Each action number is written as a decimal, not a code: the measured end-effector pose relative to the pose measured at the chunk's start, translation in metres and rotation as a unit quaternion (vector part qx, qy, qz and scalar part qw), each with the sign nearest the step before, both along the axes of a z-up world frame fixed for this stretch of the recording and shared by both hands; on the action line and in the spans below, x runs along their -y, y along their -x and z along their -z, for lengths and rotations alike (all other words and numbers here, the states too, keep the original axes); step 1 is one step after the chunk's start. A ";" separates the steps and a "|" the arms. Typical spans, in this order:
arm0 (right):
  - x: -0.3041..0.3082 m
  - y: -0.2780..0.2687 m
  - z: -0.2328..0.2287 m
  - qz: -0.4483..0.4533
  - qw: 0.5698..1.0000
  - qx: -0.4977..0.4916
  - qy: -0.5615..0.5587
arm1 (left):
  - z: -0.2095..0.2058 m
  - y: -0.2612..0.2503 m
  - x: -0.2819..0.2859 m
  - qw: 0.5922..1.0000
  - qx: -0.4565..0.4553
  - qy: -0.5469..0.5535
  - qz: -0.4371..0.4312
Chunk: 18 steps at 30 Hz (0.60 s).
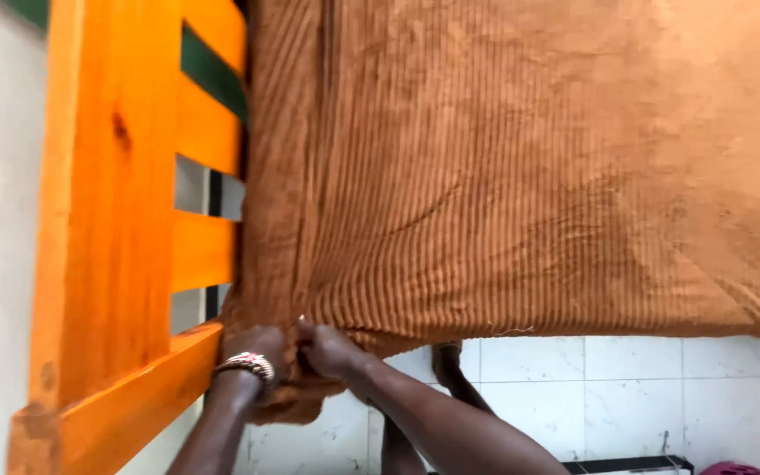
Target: Straighten the duvet and fold the top sheet of a bed to make it.
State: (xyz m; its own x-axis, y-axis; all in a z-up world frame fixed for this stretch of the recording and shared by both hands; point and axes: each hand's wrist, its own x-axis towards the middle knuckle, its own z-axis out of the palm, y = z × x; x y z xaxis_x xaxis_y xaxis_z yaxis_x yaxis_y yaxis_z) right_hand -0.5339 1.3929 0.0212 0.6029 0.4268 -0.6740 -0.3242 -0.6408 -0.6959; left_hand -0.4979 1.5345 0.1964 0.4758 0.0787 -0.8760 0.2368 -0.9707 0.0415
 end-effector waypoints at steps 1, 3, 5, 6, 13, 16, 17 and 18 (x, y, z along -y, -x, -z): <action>0.007 -0.001 0.008 -0.076 0.997 -0.009 -0.002 | 0.021 0.009 -0.007 0.999 0.003 -0.034 -0.011; 0.023 -0.002 0.002 -0.151 0.988 -0.020 -0.006 | 0.021 0.009 -0.005 0.997 0.005 -0.070 -0.020; 0.042 -0.007 -0.024 -0.048 0.997 0.065 0.012 | -0.019 -0.012 0.013 0.994 0.024 -0.060 -0.093; 0.057 -0.015 -0.035 -0.047 0.997 0.068 0.013 | -0.021 -0.021 0.018 0.994 0.027 -0.059 -0.092; 0.144 -0.036 -0.022 -0.106 0.907 0.322 0.251 | 0.083 -0.014 0.009 0.884 0.196 -0.077 -0.417; 0.147 -0.041 -0.005 -0.065 0.937 0.325 0.109 | 0.112 -0.005 -0.010 0.889 0.189 -0.069 -0.411; 0.148 -0.041 0.004 -0.065 0.953 0.290 0.051 | 0.115 -0.007 -0.014 0.904 0.194 -0.058 -0.377; 0.154 -0.029 0.002 -0.066 0.954 0.288 0.053 | 0.122 -0.004 -0.015 0.904 0.191 -0.057 -0.378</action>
